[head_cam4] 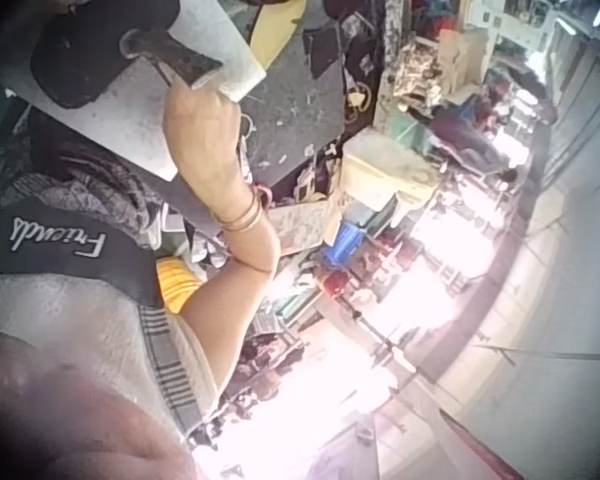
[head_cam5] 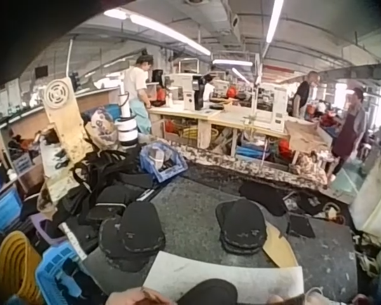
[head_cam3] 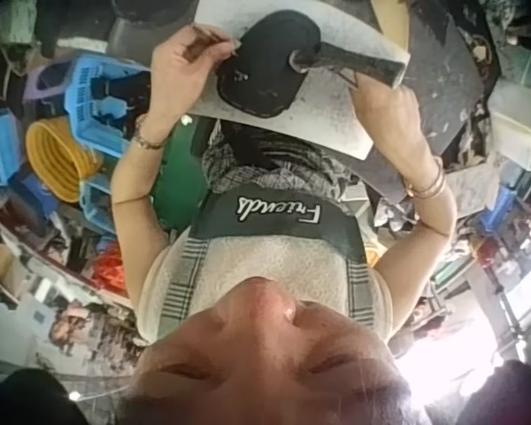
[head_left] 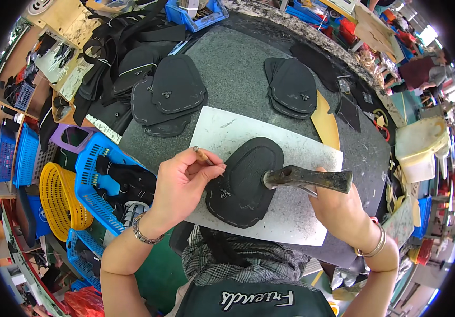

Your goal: Hammering shoe sole components at a workbench in a manufacturing environment.

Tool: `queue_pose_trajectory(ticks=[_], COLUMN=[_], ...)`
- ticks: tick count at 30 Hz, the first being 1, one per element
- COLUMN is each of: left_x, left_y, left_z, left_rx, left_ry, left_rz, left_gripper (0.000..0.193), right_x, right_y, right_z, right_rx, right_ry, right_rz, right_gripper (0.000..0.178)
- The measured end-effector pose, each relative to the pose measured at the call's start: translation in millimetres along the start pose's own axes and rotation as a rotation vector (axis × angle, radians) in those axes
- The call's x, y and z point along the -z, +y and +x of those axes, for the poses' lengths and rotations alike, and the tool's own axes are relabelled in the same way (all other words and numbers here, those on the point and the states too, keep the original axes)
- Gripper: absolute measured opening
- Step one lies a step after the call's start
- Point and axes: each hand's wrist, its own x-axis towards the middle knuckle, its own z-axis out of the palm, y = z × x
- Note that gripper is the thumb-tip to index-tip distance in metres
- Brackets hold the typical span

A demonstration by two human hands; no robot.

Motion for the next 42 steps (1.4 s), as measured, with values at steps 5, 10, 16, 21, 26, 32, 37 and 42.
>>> queue_pose_trajectory(ticks=[5, 10, 16, 21, 26, 32, 37, 42], left_x=[0, -5, -15, -5, -1, -34, -43, -48], left_y=[-3, 6, 5, -7, 24, 17, 7, -1], left_z=[3, 0, -13, -3, -8, -29, -33, -39], left_rx=[-0.015, -0.336, -0.499, 0.035, -0.137, -0.053, -0.066, -0.082], left_ry=[-0.015, 0.014, 0.026, 0.057, 0.115, -0.148, -0.179, -0.178], left_rz=[0.017, 0.504, 0.729, -0.264, -0.234, -0.255, -0.047, 0.069], left_gripper=[0.006, 0.009, 0.015, 0.005, 0.007, 0.014, 0.011, 0.011], right_x=[4, 46, 59, 62, 47, 6, 11, 10], right_y=[-1, -8, -34, -26, -15, -7, -13, -7], right_z=[2, 27, 34, 28, 6, -19, -17, -17], right_rx=[0.023, -0.063, 0.157, 0.088, -0.062, -0.034, -0.11, -0.083], right_ry=[0.05, -0.06, -0.125, -0.068, -0.013, -0.038, -0.087, -0.087], right_rz=[-0.003, 0.24, -0.056, 0.034, 0.111, -0.018, 0.138, 0.228], right_gripper=[0.025, 0.022, 0.022, 0.013, 0.017, 0.014, 0.023, 0.029])
